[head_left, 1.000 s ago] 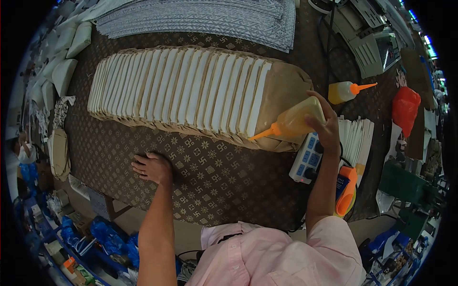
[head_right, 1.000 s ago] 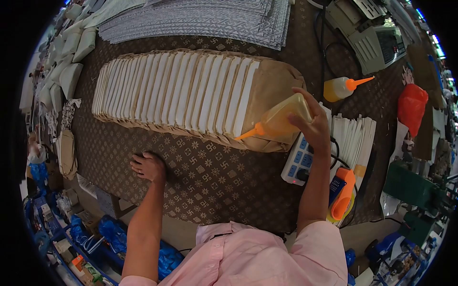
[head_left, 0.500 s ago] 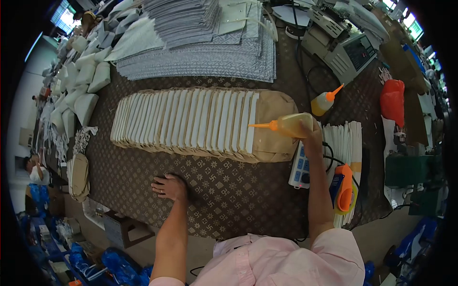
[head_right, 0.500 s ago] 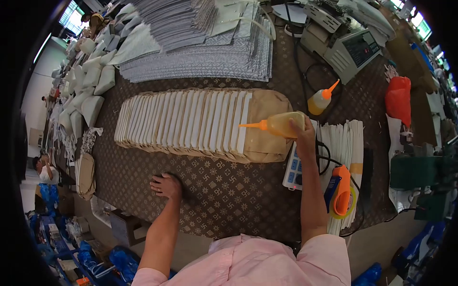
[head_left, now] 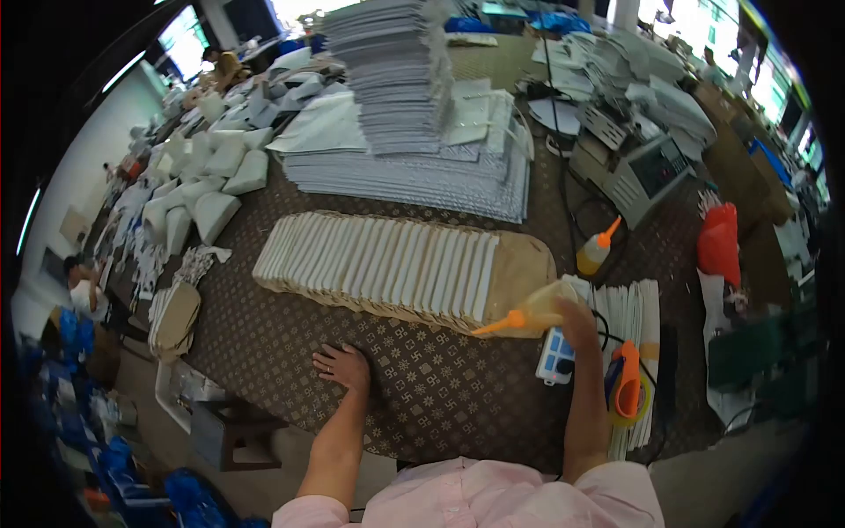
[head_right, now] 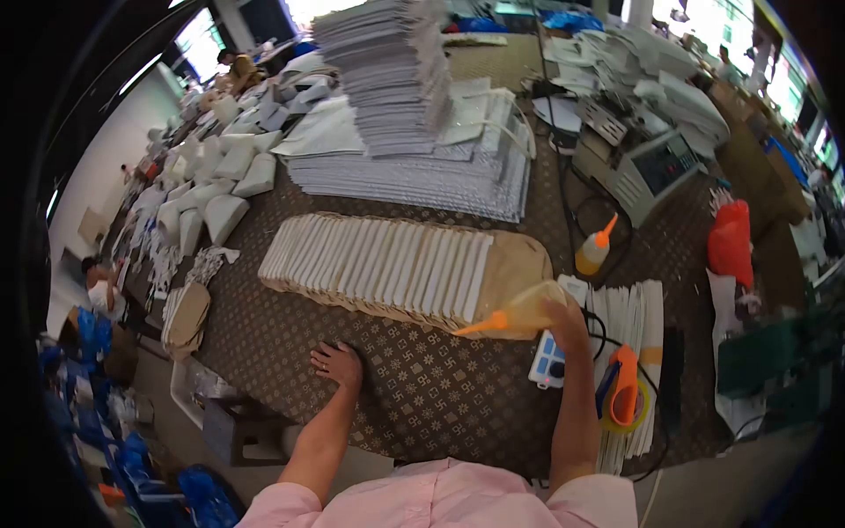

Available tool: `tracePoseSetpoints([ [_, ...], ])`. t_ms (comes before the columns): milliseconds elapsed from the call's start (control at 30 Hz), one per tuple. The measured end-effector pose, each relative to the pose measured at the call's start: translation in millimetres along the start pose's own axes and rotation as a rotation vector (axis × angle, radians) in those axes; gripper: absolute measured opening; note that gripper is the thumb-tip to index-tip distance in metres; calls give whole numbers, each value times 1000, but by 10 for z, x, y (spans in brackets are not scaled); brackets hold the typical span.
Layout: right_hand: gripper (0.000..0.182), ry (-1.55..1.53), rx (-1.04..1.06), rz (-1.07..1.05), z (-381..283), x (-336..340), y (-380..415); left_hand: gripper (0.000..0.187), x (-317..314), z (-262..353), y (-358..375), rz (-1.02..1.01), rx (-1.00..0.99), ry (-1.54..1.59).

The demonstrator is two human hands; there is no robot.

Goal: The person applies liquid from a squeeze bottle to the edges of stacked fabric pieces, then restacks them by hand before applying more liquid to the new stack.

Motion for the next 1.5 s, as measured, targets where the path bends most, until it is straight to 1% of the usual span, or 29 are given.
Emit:
tracePoseSetpoints([
  [33,40,-58,135,0,117,86,66,53,85,-9,63,-62,-77,55],
  [67,42,-121,256,-18,267,152,77,53,187,-100,103,-31,9,94],
  [100,44,-485,300,-177,231,26,150,52,263,-127,156,-78,-134,184],
  [133,46,-859,292,-310,178,-117,282,52,333,-199,241,-121,-284,263],
  [167,48,-1047,213,-365,208,-270,397,52,376,-363,293,-97,-203,280],
  [200,50,-1230,127,-397,281,-412,519,50,365,-445,333,-176,-238,396],
  [267,52,-1275,123,-284,598,-512,645,49,448,-556,525,-233,-226,543],
  [333,50,-1308,-88,-254,843,-804,805,48,701,-578,859,-489,-224,770],
  [400,49,-1207,-345,-129,1213,-1044,935,55,897,-556,1271,-635,-174,1145],
  [467,47,-1102,-550,-233,1318,-1529,1206,65,983,-512,1610,-935,-302,1400],
  [500,49,-1019,-671,-245,1447,-1710,1321,65,1064,-524,1709,-929,-301,1406],
  [533,52,-927,-786,-257,1566,-1882,1423,68,1228,-478,1846,-1050,-388,1475],
  [567,52,-909,-789,-266,1599,-2079,1523,71,1362,-461,1932,-1169,-478,1546],
  [700,63,-700,-944,-503,1776,-2656,1680,69,1596,-771,1681,-1057,-562,1469],
  [767,64,-662,-978,-560,1911,-2894,1672,65,1645,-1039,1501,-1071,-539,1459],
  [833,65,-447,-1001,-693,2082,-3143,1726,62,1689,-1370,1290,-1123,-462,1430],
  [867,65,-456,-1004,-693,2176,-3266,1772,59,1697,-1553,1164,-1185,-400,1386],
  [900,64,-305,-1010,-706,2295,-3403,1784,59,1653,-1711,1052,-1177,-405,1371],
  [933,63,-162,-1006,-721,2433,-3623,1802,56,1547,-1909,946,-1017,-360,1419],
  [967,63,-187,-990,-735,2555,-3913,1858,53,1463,-2166,794,-856,-321,1458],
  [1000,59,-37,-851,-744,2629,-4134,1891,53,1388,-2421,665,-856,-336,1436],
  [1033,56,119,-718,-734,2683,-4284,1914,50,1265,-2693,594,-889,-203,1470],
  [1067,56,104,-720,-717,2851,-4409,1903,47,1254,-2930,525,-926,-61,1497],
  [1133,46,276,-679,-964,3274,-4668,1934,47,1447,-3329,326,-917,-89,1430],
  [1200,44,238,-708,-1025,3140,-5153,2007,47,1619,-3633,42,-914,-122,1343],
  [1267,49,197,-723,-1169,3175,-5492,1960,46,1663,-3798,-200,-847,-95,1318],
  [1400,56,188,-744,-1212,3150,-5927,1377,47,1546,-3648,-769,-889,-106,1290],
  [1467,66,204,-519,-1273,3064,-6243,922,49,1503,-3451,-1194,-671,-335,1235],
  [1500,66,186,-523,-1290,3106,-6382,666,49,1461,-3403,-1437,-657,-321,1221],
])
Point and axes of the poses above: each hand's wrist, its own y-axis away from the middle knuckle, its own x-axis out of the back of the hand, z = x × y, the point moved 4 cm from there along -y, towards the middle knuckle, and after that the axes turned 8 degrees about -z, right-handed, at the moved point
